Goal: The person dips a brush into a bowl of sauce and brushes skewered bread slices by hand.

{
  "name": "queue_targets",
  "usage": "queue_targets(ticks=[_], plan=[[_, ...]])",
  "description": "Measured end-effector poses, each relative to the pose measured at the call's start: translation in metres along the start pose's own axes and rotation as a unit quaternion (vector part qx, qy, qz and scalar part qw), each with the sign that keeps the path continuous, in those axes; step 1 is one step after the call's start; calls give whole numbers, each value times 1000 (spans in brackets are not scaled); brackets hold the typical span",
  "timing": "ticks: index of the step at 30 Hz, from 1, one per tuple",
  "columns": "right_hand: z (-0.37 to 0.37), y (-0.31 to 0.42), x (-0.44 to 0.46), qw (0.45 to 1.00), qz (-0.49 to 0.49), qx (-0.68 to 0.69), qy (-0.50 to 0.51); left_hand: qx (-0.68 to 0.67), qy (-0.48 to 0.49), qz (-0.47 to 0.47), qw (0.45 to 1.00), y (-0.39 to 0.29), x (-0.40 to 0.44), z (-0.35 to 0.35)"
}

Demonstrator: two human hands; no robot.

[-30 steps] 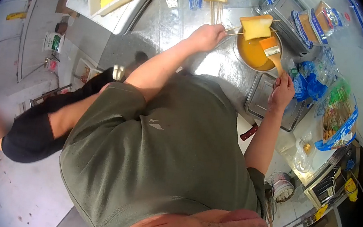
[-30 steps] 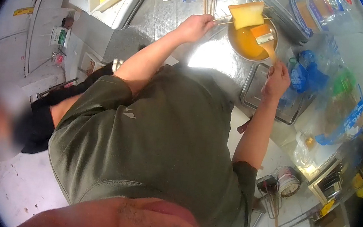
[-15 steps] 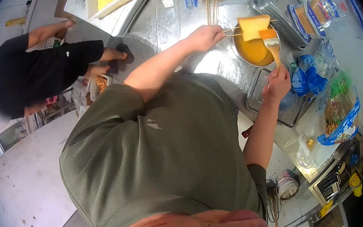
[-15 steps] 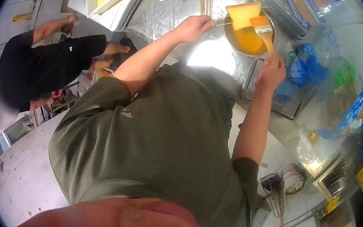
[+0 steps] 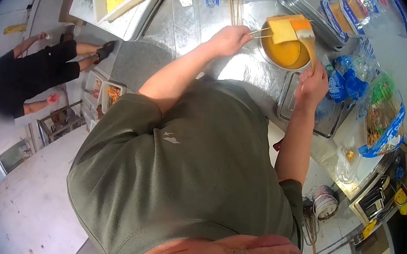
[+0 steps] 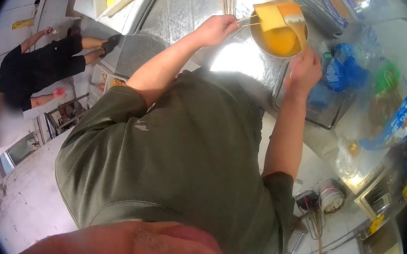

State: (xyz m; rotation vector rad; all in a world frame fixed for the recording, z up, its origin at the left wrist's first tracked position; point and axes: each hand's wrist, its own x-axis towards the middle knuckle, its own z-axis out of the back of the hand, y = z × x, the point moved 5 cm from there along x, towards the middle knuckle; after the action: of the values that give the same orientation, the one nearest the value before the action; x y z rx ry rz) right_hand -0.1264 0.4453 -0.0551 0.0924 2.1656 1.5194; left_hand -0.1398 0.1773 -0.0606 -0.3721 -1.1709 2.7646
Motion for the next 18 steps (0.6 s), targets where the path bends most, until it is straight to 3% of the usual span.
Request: queue_targets(ticks=[3, 5, 7, 9, 13, 16, 18], plan=[[4, -26, 17, 998, -58, 17, 10, -4, -13, -10, 1000, 0, 1, -2], [36, -44, 32, 987, 8, -157, 27, -11, -39, -8, 999, 6, 3, 1], [36, -31, 20, 985, -4, -171, 14, -4, -40, -7, 999, 12, 4, 6], [29, -11, -2, 994, -96, -18, -38, 2, -35, -3, 999, 15, 3, 7], [2, 2, 6, 998, 23, -18, 57, -9, -24, -18, 1000, 2, 4, 3], [0, -33, 14, 991, -97, 73, 54, -25, -25, -15, 999, 0, 6, 2], [17, -36, 11, 995, -88, 14, 37, -32, -44, -9, 999, 8, 9, 8]])
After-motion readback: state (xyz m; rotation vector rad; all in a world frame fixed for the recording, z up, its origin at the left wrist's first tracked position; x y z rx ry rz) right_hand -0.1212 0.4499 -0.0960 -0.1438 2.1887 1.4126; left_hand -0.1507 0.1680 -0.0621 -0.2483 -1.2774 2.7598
